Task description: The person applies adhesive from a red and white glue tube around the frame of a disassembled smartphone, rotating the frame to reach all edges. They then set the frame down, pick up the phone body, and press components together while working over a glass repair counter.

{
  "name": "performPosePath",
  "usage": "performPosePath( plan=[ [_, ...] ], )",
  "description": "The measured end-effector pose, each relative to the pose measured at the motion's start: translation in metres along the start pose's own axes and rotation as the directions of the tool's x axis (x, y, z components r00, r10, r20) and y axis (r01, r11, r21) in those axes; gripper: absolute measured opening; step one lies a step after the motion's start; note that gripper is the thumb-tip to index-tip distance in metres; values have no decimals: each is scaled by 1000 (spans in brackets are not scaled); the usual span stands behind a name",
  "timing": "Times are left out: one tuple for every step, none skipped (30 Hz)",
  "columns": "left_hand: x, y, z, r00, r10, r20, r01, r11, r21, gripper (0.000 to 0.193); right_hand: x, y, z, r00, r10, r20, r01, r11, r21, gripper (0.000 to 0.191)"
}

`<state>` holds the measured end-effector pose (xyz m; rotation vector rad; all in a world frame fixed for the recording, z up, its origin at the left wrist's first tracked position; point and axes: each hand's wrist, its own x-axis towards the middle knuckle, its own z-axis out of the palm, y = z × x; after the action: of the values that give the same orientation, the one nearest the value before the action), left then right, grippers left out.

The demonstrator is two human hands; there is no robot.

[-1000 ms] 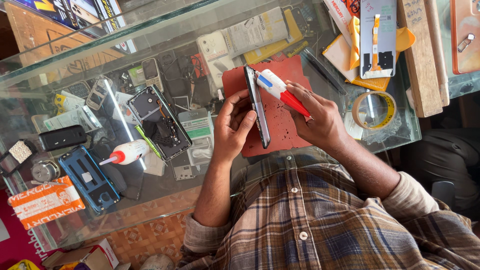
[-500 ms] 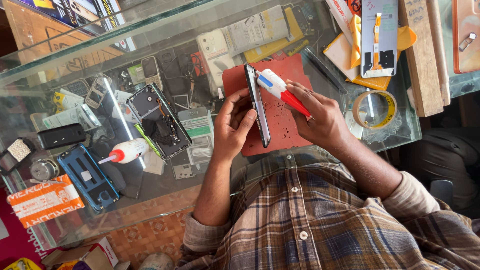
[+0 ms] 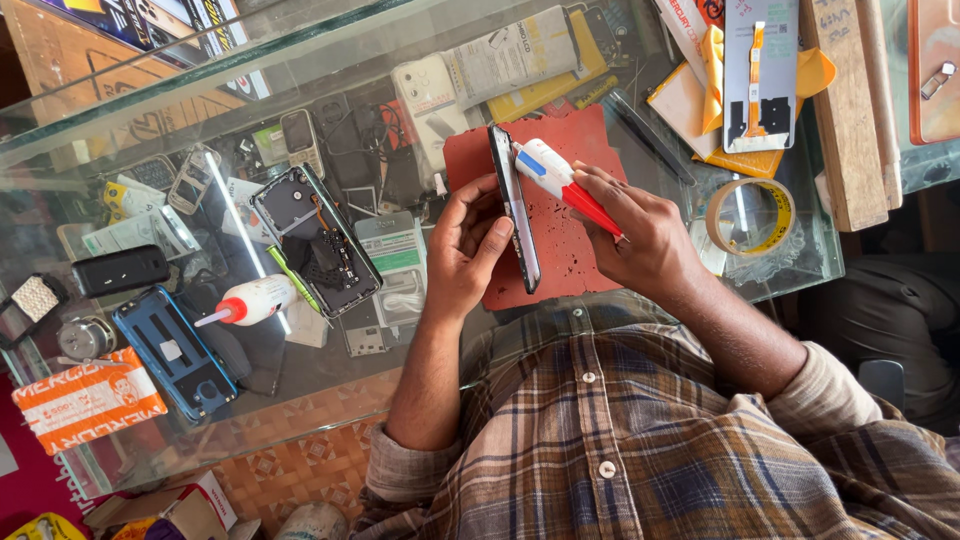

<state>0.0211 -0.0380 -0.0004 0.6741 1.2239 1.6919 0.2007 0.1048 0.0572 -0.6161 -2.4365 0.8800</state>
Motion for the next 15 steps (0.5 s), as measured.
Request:
performPosePath(
  plan=[
    [0, 0, 0, 1000, 0, 2, 0, 1000, -4, 46, 0, 0, 0, 1000, -1, 1, 1, 1000, 0, 41],
    [0, 0, 0, 1000, 2, 4, -2, 1000, -8, 46, 0, 0, -1, 1000, -2, 1, 2, 1000, 0, 42],
    [0, 0, 0, 1000, 2, 5, -2, 1000, -12, 46, 0, 0, -1, 1000, -3, 2, 3, 1000, 0, 42],
    [0, -1, 0, 1000, 1, 4, -1, 1000, -12, 46, -1, -1, -1, 1000, 0, 4, 0, 1000, -2, 42],
    [0, -1, 0, 1000, 0, 2, 0, 1000, -12, 46, -1, -1, -1, 1000, 3, 6, -3, 1000, -4, 42],
    [1, -1, 1, 1000, 0, 0, 0, 1000, -12, 46, -2, -1, -1, 1000, 5, 7, -5, 1000, -7, 42],
    [1, 0, 0, 1000, 2, 1, -2, 1000, -14, 46, -2, -1, -1, 1000, 5, 10, -4, 1000, -9, 42],
    [0, 0, 0, 1000, 3, 3, -3, 1000, -16, 46, -2, -1, -1, 1000, 4, 12, -4, 1000, -13, 43],
    [0, 0, 1, 1000, 5, 4, -5, 1000, -18, 46, -3, 0, -1, 1000, 3, 15, -3, 1000, -16, 44],
    [0, 0, 1, 1000, 4, 2, -4, 1000, -6, 46, -3, 0, -2, 1000, 0, 17, 1, 1000, -22, 44],
    [0, 1, 1, 1000, 4, 0, -4, 1000, 5, 46, -4, 0, -2, 1000, -4, 19, 4, 1000, -27, 45],
    [0, 1, 1, 1000, 3, -2, -3, 1000, 17, 46, -4, 0, -2, 1000, -7, 21, 8, 999, -33, 45],
    [0, 1, 1, 1000, 6, -1, -6, 1000, 17, 46, -4, 0, -2, 1000, -9, 22, 10, 999, -37, 45],
    [0, 1, 1, 1000, 9, -1, -9, 1000, 16, 45, -5, 1, -2, 1000, -12, 23, 13, 999, -41, 45],
    [0, 2, 1, 1000, 12, 0, -12, 1000, 16, 45, -5, 1, -2, 1000, -14, 25, 15, 999, -45, 45]
  ],
)
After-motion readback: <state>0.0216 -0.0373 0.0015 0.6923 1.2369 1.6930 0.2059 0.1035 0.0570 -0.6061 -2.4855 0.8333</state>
